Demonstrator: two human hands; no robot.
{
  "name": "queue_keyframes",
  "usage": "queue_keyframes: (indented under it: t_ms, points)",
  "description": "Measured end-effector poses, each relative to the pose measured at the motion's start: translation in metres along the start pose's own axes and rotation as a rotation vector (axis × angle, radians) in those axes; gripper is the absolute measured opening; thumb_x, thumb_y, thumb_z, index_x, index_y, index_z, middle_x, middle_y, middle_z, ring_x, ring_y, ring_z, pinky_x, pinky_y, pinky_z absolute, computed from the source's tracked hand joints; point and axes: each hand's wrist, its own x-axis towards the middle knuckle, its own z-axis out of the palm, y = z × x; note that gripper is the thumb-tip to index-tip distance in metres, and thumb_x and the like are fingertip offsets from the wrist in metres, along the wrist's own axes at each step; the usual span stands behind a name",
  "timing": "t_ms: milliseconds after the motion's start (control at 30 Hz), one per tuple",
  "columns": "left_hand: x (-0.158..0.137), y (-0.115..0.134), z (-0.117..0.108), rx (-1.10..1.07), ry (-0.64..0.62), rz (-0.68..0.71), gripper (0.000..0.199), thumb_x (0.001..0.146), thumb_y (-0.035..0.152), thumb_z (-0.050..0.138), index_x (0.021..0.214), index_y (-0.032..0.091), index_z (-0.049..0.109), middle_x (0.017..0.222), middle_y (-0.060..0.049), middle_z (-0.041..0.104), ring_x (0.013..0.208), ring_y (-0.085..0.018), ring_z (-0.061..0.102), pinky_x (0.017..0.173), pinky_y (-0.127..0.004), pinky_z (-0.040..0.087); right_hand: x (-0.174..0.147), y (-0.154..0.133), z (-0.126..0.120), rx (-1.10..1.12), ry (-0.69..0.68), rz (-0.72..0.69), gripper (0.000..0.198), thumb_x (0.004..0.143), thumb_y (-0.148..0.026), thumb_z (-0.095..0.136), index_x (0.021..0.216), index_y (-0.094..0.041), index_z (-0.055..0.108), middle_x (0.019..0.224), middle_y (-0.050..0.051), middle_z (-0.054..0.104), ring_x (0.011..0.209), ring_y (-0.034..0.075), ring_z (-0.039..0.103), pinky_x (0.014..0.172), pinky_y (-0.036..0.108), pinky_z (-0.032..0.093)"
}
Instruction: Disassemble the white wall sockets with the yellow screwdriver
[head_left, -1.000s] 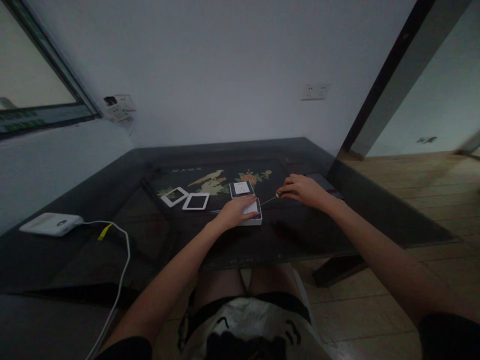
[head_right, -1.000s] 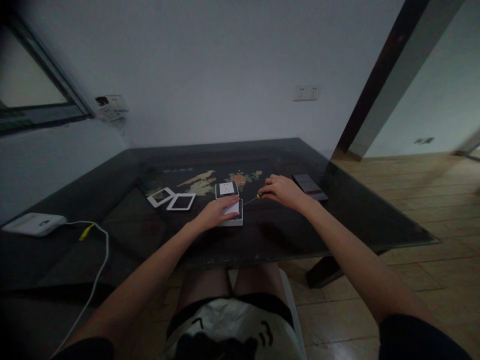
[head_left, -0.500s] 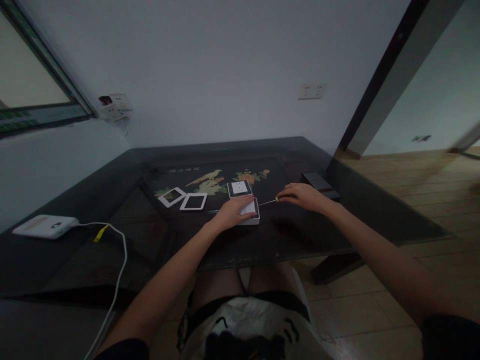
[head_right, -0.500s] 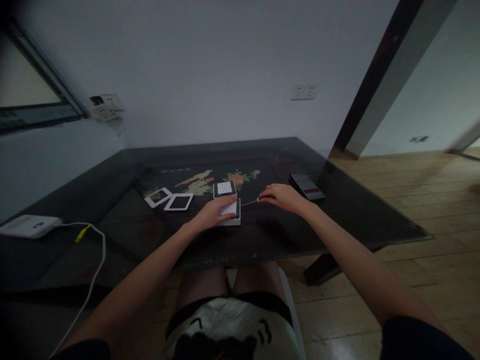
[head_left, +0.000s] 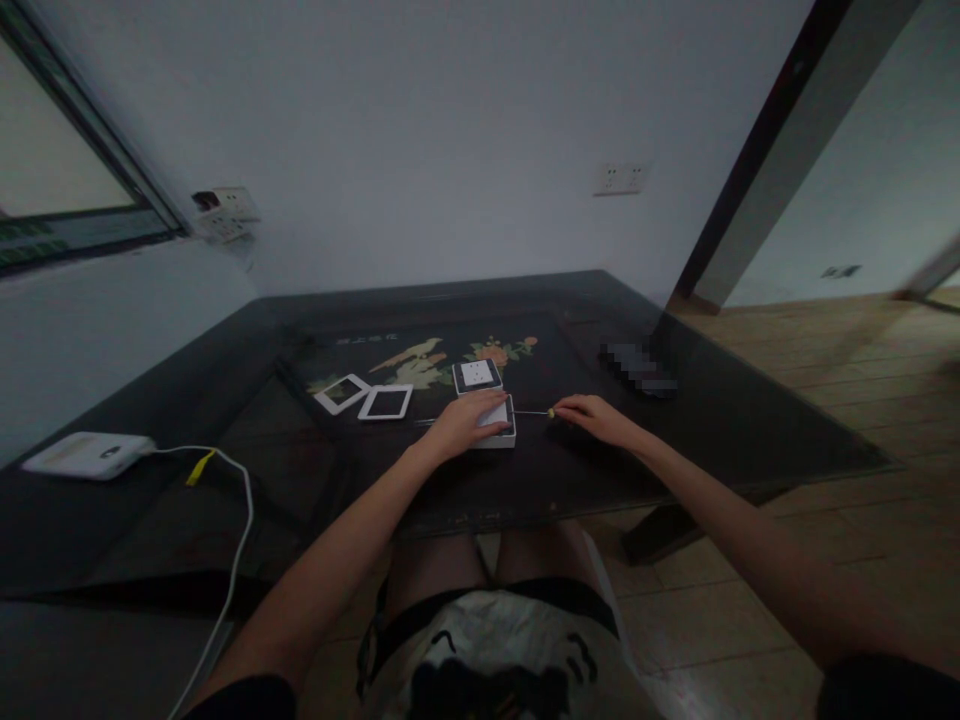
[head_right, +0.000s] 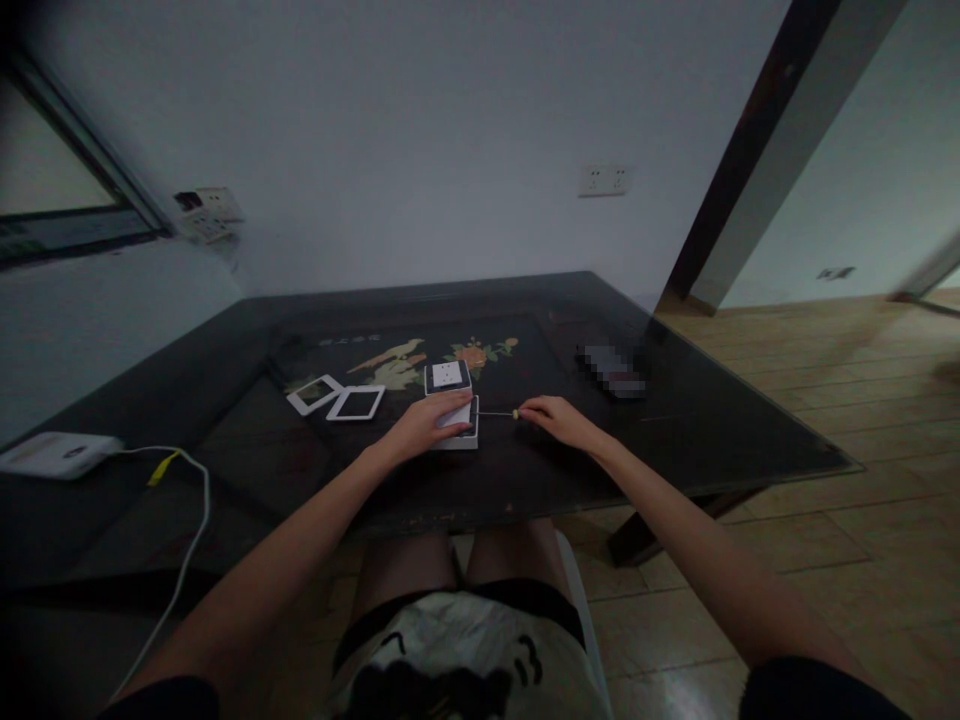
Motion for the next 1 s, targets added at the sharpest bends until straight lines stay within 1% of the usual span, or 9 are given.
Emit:
queue_keyframes:
  t_ms: [133, 233, 300, 400, 500, 700, 800, 867, 1000]
  points:
    - [0.001, -0.001, 0.001, 0.03, -0.017, 0.036, 0.049, 0.089, 0.042, 0.054, 0.128, 0.012, 0.055, 0.132, -0.013, 0.058, 0.126, -0.023, 0.052, 0.108, -0.036, 0.039, -0.019, -0.012, 0.011, -0.24, 0.237, -0.065, 0.037, 0.095, -0.043, 0.042, 0.1, -0.018, 0.07, 0.087, 0.009, 0.068, 0.082, 0.021, 0.058, 0.074, 0.033, 0.043]
    - [0.001, -0.001, 0.001, 0.046, -0.019, 0.044, 0.048, 0.09, 0.043, 0.052, 0.128, 0.013, 0.054, 0.133, -0.013, 0.057, 0.126, -0.022, 0.051, 0.108, -0.036, 0.039, -0.022, -0.02, 0.004, -0.46, 0.343, -0.165, 0.032, 0.094, -0.038, 0.047, 0.104, -0.019, 0.07, 0.089, 0.01, 0.068, 0.085, 0.023, 0.055, 0.075, 0.035, 0.041]
    - [0.001, 0.0, 0.001, 0.058, -0.023, 0.038, 0.048, 0.091, 0.042, 0.051, 0.129, 0.013, 0.054, 0.133, -0.013, 0.057, 0.126, -0.022, 0.051, 0.107, -0.037, 0.04, -0.016, -0.023, -0.007, -0.565, 0.355, -0.241, 0.029, 0.094, -0.036, 0.048, 0.106, -0.021, 0.07, 0.09, 0.01, 0.068, 0.086, 0.023, 0.054, 0.075, 0.036, 0.039]
    - [0.001, 0.002, -0.001, 0.068, -0.037, 0.03, 0.047, 0.092, 0.042, 0.05, 0.128, 0.013, 0.054, 0.133, -0.013, 0.057, 0.126, -0.022, 0.051, 0.108, -0.036, 0.039, -0.002, -0.024, -0.025, -0.615, 0.285, -0.316, 0.031, 0.095, -0.036, 0.045, 0.109, -0.024, 0.07, 0.092, 0.01, 0.068, 0.09, 0.024, 0.053, 0.077, 0.037, 0.038]
    - [0.0, 0.004, -0.002, 0.072, -0.042, 0.029, 0.046, 0.092, 0.041, 0.049, 0.129, 0.014, 0.053, 0.134, -0.013, 0.056, 0.127, -0.022, 0.05, 0.108, -0.036, 0.038, 0.007, -0.018, -0.03, -0.507, 0.192, -0.298, 0.033, 0.095, -0.038, 0.044, 0.108, -0.023, 0.07, 0.093, 0.01, 0.068, 0.09, 0.023, 0.053, 0.08, 0.036, 0.04]
    - [0.0, 0.005, -0.003, 0.086, -0.053, 0.014, 0.046, 0.093, 0.041, 0.048, 0.13, 0.015, 0.052, 0.135, -0.012, 0.055, 0.128, -0.022, 0.049, 0.109, -0.035, 0.037, 0.019, 0.011, -0.015, -0.113, -0.003, -0.13, 0.039, 0.091, -0.046, 0.046, 0.102, -0.018, 0.071, 0.091, 0.009, 0.07, 0.087, 0.022, 0.06, 0.08, 0.035, 0.044]
    - [0.0, 0.005, -0.003, 0.087, -0.057, 0.013, 0.046, 0.093, 0.041, 0.048, 0.13, 0.015, 0.052, 0.136, -0.012, 0.054, 0.129, -0.021, 0.048, 0.109, -0.035, 0.036, 0.023, 0.018, -0.012, 0.032, -0.081, -0.063, 0.043, 0.088, -0.051, 0.046, 0.099, -0.017, 0.071, 0.092, 0.009, 0.071, 0.082, 0.02, 0.062, 0.078, 0.033, 0.045]
    - [0.0, 0.005, -0.003, 0.088, -0.061, 0.01, 0.045, 0.093, 0.041, 0.048, 0.13, 0.015, 0.051, 0.136, -0.012, 0.054, 0.129, -0.021, 0.048, 0.109, -0.035, 0.036, 0.021, 0.016, -0.011, 0.062, -0.101, -0.039, 0.047, 0.087, -0.054, 0.046, 0.096, -0.015, 0.07, 0.086, 0.008, 0.07, 0.076, 0.019, 0.062, 0.074, 0.032, 0.046]
    - [0.0, 0.004, -0.002, 0.083, -0.06, 0.018, 0.045, 0.092, 0.039, 0.049, 0.13, 0.014, 0.05, 0.136, -0.013, 0.054, 0.129, -0.022, 0.048, 0.109, -0.036, 0.036, 0.001, -0.001, 0.0, 0.025, -0.048, 0.018, 0.05, 0.09, -0.055, 0.039, 0.087, -0.015, 0.069, 0.074, 0.005, 0.066, 0.067, 0.017, 0.059, 0.066, 0.028, 0.043]
